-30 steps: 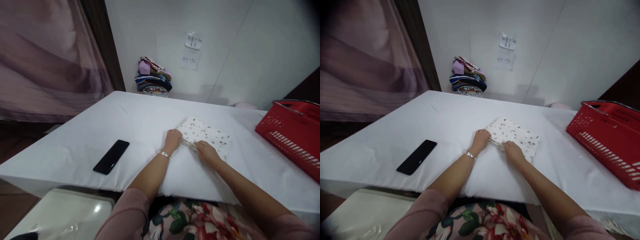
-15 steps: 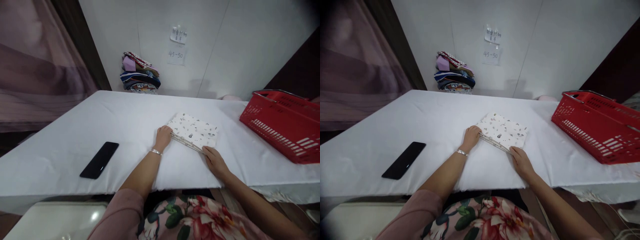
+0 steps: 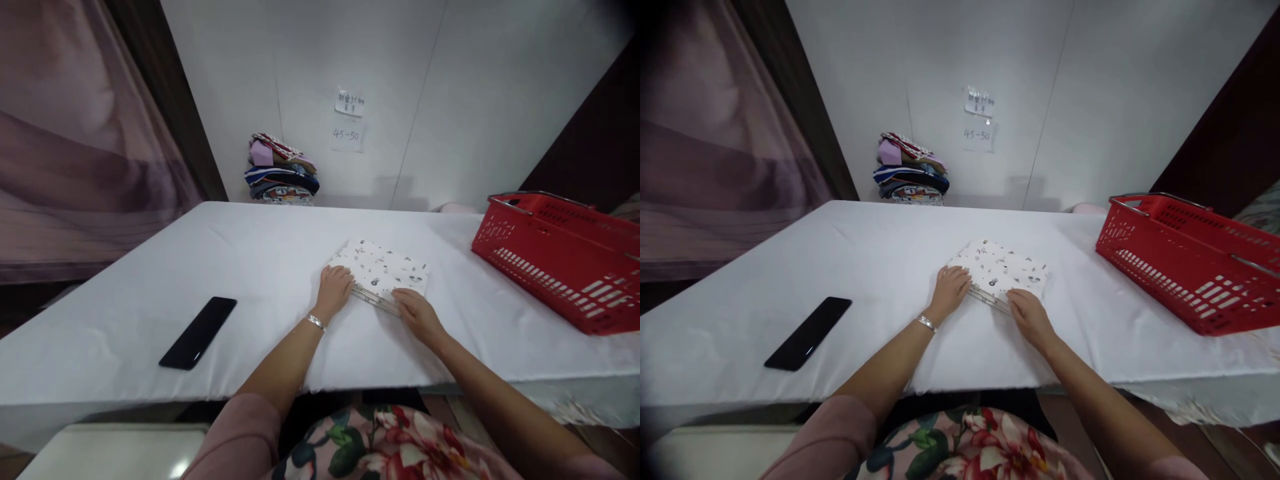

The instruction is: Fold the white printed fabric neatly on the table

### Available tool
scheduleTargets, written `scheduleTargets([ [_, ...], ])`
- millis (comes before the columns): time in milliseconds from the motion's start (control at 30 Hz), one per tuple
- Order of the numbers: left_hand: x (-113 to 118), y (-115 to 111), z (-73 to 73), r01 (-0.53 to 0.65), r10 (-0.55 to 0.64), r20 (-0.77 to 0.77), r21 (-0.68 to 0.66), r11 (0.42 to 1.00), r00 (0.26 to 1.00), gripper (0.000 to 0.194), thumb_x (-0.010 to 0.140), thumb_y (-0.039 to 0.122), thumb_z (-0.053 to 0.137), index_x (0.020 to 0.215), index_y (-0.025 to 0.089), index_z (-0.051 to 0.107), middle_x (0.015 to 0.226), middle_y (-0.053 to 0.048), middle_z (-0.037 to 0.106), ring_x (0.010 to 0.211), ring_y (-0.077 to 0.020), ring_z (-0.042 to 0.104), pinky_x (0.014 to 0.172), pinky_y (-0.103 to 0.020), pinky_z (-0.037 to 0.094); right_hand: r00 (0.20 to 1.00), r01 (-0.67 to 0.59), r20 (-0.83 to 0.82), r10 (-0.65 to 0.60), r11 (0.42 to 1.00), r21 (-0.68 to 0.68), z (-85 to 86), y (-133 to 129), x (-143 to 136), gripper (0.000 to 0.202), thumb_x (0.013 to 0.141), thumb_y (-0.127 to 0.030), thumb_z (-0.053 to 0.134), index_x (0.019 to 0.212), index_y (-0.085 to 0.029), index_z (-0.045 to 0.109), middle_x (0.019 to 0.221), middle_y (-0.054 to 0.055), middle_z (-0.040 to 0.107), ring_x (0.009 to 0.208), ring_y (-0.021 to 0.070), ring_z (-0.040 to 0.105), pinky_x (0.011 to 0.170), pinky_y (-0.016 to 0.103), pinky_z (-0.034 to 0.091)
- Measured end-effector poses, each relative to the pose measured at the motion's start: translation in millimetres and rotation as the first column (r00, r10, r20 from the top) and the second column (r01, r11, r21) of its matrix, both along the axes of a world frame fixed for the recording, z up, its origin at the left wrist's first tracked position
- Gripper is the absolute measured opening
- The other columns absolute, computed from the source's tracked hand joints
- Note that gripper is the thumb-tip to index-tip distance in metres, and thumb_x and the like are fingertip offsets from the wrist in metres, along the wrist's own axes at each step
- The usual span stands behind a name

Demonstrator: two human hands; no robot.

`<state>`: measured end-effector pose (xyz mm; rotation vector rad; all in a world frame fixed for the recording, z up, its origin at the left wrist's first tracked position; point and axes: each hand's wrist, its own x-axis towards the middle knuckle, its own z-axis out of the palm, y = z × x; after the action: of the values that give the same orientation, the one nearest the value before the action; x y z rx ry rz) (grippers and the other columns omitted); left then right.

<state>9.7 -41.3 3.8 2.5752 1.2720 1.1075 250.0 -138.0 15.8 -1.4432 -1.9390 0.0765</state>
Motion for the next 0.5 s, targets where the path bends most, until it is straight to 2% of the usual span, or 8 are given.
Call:
scheduleTargets([
  [100,7.0,-5.5,8.0,0.018,-0.018,-0.051,0.001,1.000,0.999,0.022,0.092,0.028,0.043,0.096,0.025,0.064,0.107,-0.002,0.065,0.113,-0.0188,0.049,0.111,-0.051,0.016,0.999,0.049,-0.009,-0.049,0.998,-0.034,1.3,19.2,12.5,0.030,0.087,-0.028,0.042,0.097,-0.022,0.069,0.103,0.008,0.068,0.099,0.0231,0.061,0.090,0.043,0.049],
  [200,13.2,-2.4,12.2,0.033,-0.035,-0.073,-0.028,0.999,0.997,0.022,0.093,0.028,0.041,0.097,0.025,0.063,0.110,-0.002,0.064,0.114,-0.0176,0.049,0.111,-0.048,0.018,0.996,0.092,0.015,-0.092,0.995,-0.039,-0.5,37.2,25.3,0.030,0.086,-0.031,0.044,0.102,-0.022,0.068,0.110,0.007,0.066,0.105,0.0230,0.059,0.094,0.043,0.046],
  [367,22.4,8.5,5.4,0.045,-0.051,-0.070,-0.084,0.995,0.996,0.019,0.091,0.029,0.045,0.098,0.024,0.062,0.115,-0.003,0.062,0.117,-0.0179,0.047,0.109,-0.045,0.022,0.973,0.044,0.233,-0.003,0.985,-0.169,-7.3,58.1,33.1,0.038,0.086,-0.037,0.048,0.119,-0.022,0.061,0.131,0.010,0.055,0.127,0.0289,0.043,0.101,0.051,0.037],
  [433,22.0,10.8,1.5,0.060,-0.067,-0.070,-0.106,0.993,0.995,0.019,0.091,0.030,0.046,0.097,0.024,0.063,0.111,-0.002,0.063,0.112,-0.0171,0.049,0.107,-0.043,0.025,0.959,0.064,0.284,0.003,0.972,-0.226,-8.6,62.5,35.4,0.037,0.086,-0.038,0.049,0.117,-0.022,0.062,0.131,0.011,0.055,0.126,0.0297,0.044,0.100,0.052,0.038],
  [500,19.9,11.2,-0.7,0.086,-0.096,-0.075,-0.121,0.989,0.993,0.020,0.091,0.034,0.046,0.097,0.024,0.063,0.110,-0.002,0.063,0.109,-0.0164,0.051,0.104,-0.041,0.028,0.960,0.058,0.280,0.016,0.965,-0.255,-6.7,64.9,36.7,0.035,0.088,-0.037,0.047,0.113,-0.022,0.065,0.128,0.011,0.057,0.123,0.0275,0.048,0.100,0.048,0.039],
])
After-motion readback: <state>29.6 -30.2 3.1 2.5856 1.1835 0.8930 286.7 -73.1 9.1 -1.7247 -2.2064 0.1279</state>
